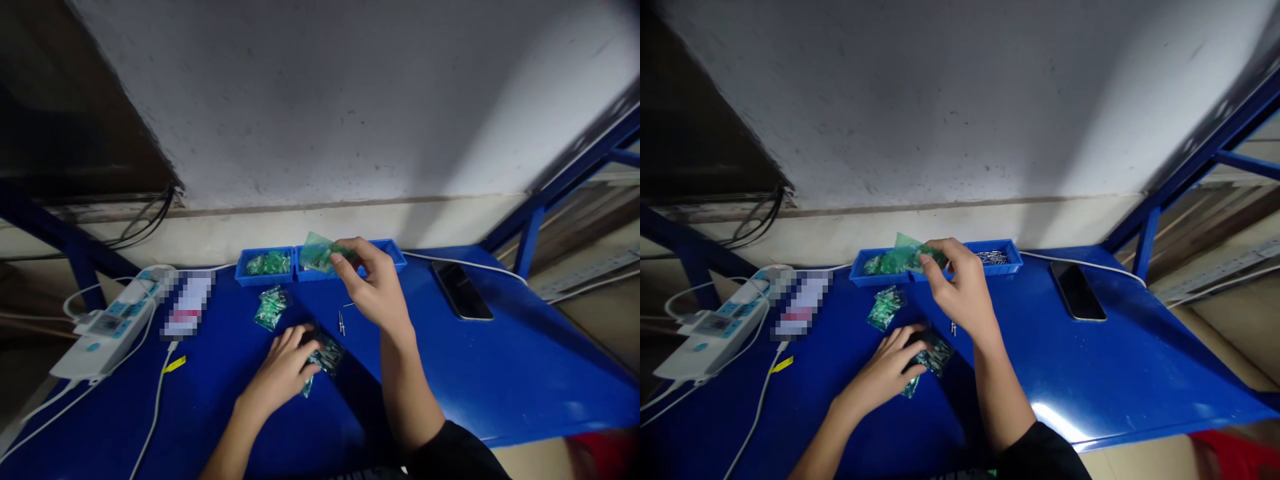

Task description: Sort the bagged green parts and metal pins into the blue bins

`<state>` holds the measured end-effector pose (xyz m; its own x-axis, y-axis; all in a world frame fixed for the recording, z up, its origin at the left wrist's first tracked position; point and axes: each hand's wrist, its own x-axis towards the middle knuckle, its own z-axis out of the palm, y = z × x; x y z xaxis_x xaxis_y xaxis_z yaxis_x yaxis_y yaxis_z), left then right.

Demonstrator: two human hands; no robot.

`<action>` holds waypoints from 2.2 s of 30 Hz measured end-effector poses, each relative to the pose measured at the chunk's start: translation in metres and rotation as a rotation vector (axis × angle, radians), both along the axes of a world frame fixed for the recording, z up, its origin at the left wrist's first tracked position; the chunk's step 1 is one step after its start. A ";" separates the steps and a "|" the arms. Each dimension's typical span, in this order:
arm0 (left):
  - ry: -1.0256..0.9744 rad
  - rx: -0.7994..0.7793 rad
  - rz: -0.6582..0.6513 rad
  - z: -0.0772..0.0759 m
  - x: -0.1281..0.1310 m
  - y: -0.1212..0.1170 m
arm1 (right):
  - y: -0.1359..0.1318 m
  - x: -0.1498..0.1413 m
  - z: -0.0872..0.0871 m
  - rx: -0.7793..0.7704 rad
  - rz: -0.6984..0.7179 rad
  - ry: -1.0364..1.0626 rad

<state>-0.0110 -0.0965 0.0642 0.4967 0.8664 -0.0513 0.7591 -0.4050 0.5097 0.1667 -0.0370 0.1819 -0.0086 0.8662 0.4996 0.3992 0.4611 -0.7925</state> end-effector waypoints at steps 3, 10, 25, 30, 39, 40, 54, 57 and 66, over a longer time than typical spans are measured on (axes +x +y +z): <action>-0.202 -0.005 0.030 0.024 -0.011 0.027 | 0.004 0.005 -0.003 0.040 -0.059 0.052; -0.906 -0.048 0.249 0.098 0.012 0.080 | 0.010 0.008 -0.009 0.127 -0.062 -0.028; -0.680 0.705 0.354 0.061 0.016 0.110 | 0.039 -0.003 -0.036 -0.279 0.024 0.111; -0.550 0.772 0.120 0.062 0.017 0.110 | 0.044 0.003 -0.042 -0.411 0.020 0.336; -0.626 0.310 0.215 0.066 0.024 0.108 | 0.041 0.001 -0.042 -0.155 -0.080 0.334; -0.674 0.245 0.229 0.066 0.024 0.108 | 0.039 0.001 -0.040 -0.132 -0.058 0.288; -0.891 0.384 0.349 0.074 0.021 0.103 | 0.030 -0.012 -0.034 -0.021 0.002 0.093; -0.668 0.634 0.250 0.077 0.018 0.102 | 0.034 -0.009 -0.035 -0.178 0.100 0.154; -0.400 0.648 0.085 0.076 0.009 0.106 | 0.050 0.000 -0.050 -0.269 0.106 0.232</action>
<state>-0.0019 0.0093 0.1402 0.3008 0.6979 0.6500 0.6084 -0.6653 0.4327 0.1671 0.0133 0.1319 -0.0183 0.9672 0.2535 0.1556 0.2532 -0.9548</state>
